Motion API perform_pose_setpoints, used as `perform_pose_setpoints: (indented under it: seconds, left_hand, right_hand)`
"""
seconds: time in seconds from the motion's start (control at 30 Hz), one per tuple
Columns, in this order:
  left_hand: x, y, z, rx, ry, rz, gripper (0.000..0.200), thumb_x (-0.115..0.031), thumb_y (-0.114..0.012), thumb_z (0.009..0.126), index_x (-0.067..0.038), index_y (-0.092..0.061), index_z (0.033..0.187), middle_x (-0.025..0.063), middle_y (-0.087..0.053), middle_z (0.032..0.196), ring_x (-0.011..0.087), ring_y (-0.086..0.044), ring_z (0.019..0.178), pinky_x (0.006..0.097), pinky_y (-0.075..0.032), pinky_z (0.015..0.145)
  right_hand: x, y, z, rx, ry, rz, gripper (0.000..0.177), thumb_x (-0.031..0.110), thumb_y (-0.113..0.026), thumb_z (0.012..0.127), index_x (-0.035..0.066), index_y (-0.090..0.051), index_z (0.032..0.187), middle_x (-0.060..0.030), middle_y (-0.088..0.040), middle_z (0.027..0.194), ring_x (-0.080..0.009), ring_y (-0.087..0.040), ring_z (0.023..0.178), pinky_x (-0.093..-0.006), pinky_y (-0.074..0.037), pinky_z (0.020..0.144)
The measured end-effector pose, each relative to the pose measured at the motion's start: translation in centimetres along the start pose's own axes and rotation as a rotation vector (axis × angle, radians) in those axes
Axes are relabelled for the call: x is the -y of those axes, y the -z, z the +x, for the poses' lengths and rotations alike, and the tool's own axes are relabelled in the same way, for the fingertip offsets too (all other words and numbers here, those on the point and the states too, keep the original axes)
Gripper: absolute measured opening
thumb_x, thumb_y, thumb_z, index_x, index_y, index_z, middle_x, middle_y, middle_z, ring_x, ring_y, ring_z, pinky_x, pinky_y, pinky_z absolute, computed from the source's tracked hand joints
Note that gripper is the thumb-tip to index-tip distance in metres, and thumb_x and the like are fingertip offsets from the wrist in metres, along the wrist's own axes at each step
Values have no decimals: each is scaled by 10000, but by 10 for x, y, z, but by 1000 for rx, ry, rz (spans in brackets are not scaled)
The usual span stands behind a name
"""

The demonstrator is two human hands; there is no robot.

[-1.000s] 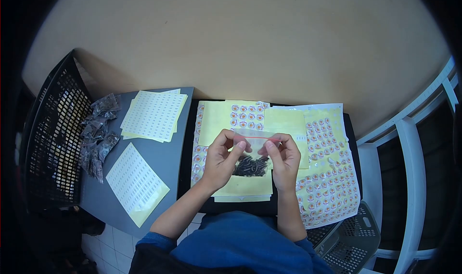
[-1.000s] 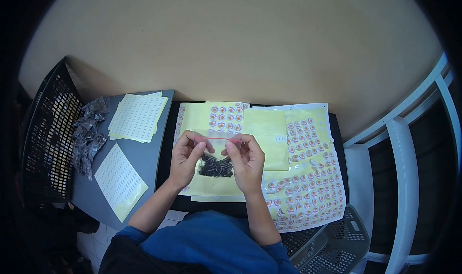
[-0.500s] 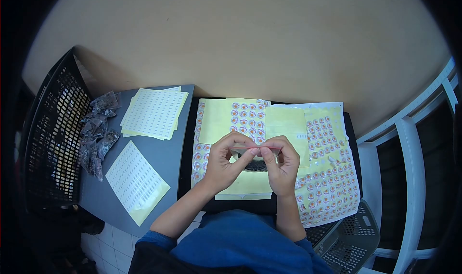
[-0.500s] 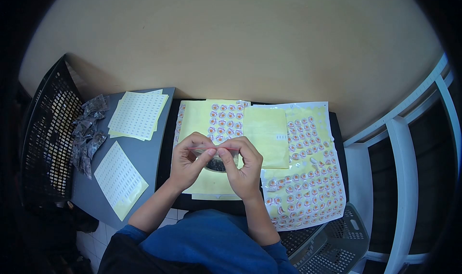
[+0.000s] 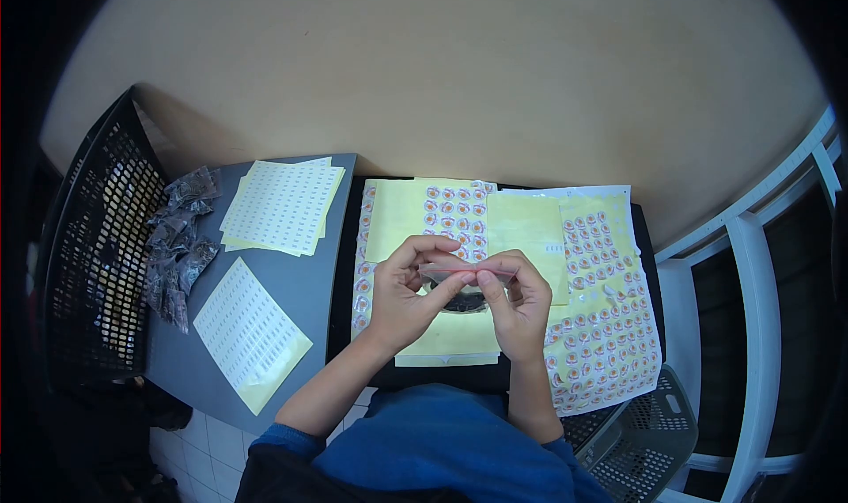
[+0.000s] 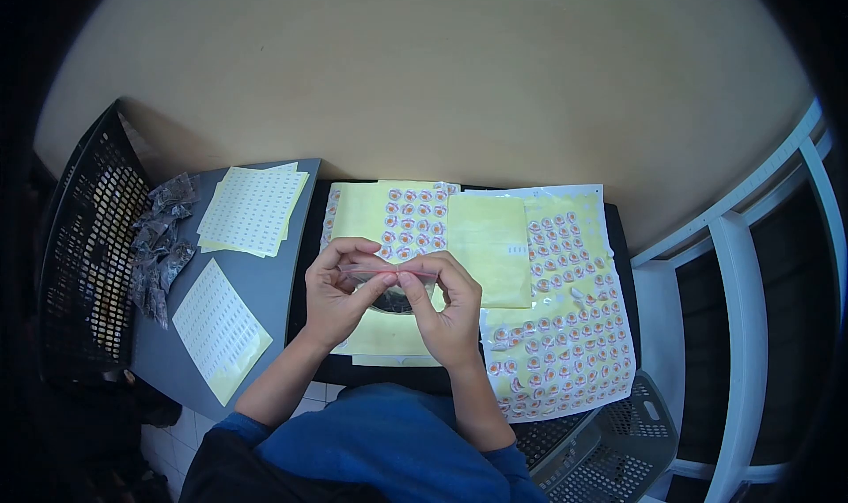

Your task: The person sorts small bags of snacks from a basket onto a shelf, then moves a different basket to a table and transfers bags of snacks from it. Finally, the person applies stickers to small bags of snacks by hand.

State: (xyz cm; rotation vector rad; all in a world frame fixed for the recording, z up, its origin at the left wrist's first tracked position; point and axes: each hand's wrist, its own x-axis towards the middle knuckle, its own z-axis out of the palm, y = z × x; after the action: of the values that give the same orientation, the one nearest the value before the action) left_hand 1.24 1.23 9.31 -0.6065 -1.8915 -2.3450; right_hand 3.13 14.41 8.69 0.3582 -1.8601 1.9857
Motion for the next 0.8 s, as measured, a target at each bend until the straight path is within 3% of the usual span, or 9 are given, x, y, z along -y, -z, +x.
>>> perform_pose_setpoints:
  seconds: [0.8]
  left_hand:
    - [-6,2,2,25,-70,68,486,55,-603,703,15,-385,1136,95,-572,791,131,-573,776,236,-485,697]
  right_hand:
    - [4,-4,3,-11,52,-88,54,23,-566,753,-17,-554,788,-79,-548,751,-125,-524,689,-228,-414,632]
